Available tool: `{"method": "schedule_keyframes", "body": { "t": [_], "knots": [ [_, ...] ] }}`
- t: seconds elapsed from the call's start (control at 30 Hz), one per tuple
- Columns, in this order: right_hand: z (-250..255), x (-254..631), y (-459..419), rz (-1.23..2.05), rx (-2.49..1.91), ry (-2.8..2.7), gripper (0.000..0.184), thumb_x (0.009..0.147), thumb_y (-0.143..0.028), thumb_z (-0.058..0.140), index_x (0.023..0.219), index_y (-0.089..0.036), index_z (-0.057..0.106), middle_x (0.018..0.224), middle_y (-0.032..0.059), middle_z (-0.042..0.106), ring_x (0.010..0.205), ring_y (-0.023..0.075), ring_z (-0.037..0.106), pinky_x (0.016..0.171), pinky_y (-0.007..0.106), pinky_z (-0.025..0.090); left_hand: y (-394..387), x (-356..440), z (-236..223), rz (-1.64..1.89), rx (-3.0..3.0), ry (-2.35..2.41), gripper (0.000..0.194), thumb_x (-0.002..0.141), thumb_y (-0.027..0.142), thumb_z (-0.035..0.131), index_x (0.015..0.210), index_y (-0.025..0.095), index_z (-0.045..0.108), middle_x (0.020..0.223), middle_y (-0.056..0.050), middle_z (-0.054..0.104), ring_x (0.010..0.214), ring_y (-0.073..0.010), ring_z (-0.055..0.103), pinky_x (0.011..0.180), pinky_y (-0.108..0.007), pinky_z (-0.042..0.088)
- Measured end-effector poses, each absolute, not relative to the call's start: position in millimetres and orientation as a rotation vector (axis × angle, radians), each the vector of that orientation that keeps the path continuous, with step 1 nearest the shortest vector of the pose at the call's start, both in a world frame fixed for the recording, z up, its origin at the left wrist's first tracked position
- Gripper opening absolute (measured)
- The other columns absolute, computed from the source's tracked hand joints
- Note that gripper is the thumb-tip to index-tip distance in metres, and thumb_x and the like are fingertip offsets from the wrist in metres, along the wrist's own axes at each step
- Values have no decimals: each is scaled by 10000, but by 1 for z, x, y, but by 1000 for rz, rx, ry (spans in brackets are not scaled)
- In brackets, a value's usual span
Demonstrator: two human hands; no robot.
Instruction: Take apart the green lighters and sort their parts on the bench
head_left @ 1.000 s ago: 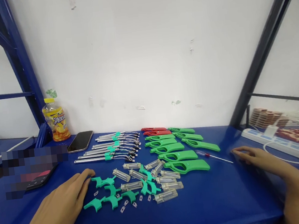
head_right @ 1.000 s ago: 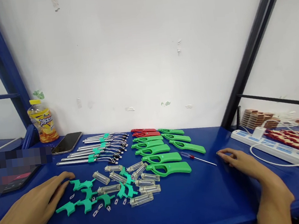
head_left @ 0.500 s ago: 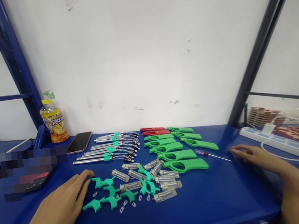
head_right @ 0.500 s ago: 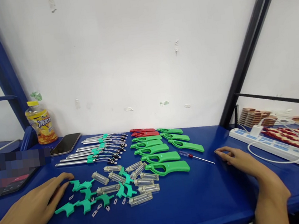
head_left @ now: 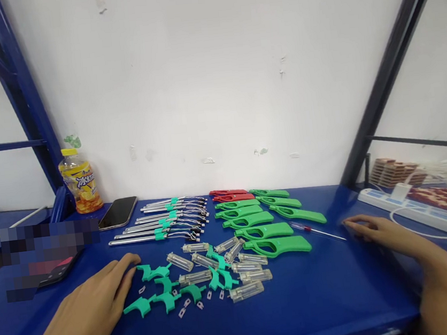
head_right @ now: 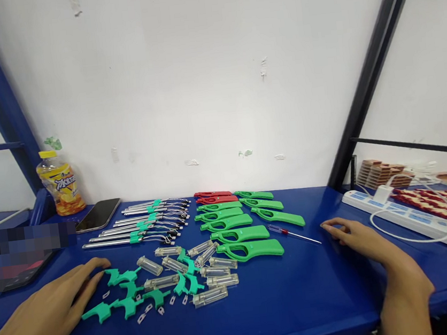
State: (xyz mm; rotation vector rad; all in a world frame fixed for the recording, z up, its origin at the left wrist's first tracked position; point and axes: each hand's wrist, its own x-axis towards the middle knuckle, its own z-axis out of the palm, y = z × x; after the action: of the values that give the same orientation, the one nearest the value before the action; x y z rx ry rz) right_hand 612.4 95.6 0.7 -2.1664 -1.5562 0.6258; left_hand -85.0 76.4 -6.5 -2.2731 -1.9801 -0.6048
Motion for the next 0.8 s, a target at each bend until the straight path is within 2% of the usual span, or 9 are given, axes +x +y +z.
{"method": "schedule_keyframes", "body": {
  "t": [0.2,0.37,0.8],
  "knots": [
    [0,613,95,643,-2161,-1555,343,1094,-443,723,1346,-210,718,1303,78,756,1061,246,769,917,438,671,77,-84,-6,-578,-2277,-2009,671,1035,575,276,1348,239,765,1341,-115,813,1133,-385,823,815,-480,670],
    [1,611,95,643,-2183,-1535,352,1094,-443,723,1359,-211,715,1321,80,751,1077,252,767,930,446,668,77,-84,-6,-559,-2278,-2027,681,1029,577,267,1356,239,759,1338,-119,814,1133,-387,823,843,-495,669],
    [3,611,95,649,-2174,-1552,340,1093,-435,726,1347,-209,719,1317,79,753,1078,251,768,930,445,669,75,-82,-3,-535,-2280,-2043,723,1019,581,238,1388,217,742,1356,-134,804,1148,-399,819,826,-511,669]
  ]
}}
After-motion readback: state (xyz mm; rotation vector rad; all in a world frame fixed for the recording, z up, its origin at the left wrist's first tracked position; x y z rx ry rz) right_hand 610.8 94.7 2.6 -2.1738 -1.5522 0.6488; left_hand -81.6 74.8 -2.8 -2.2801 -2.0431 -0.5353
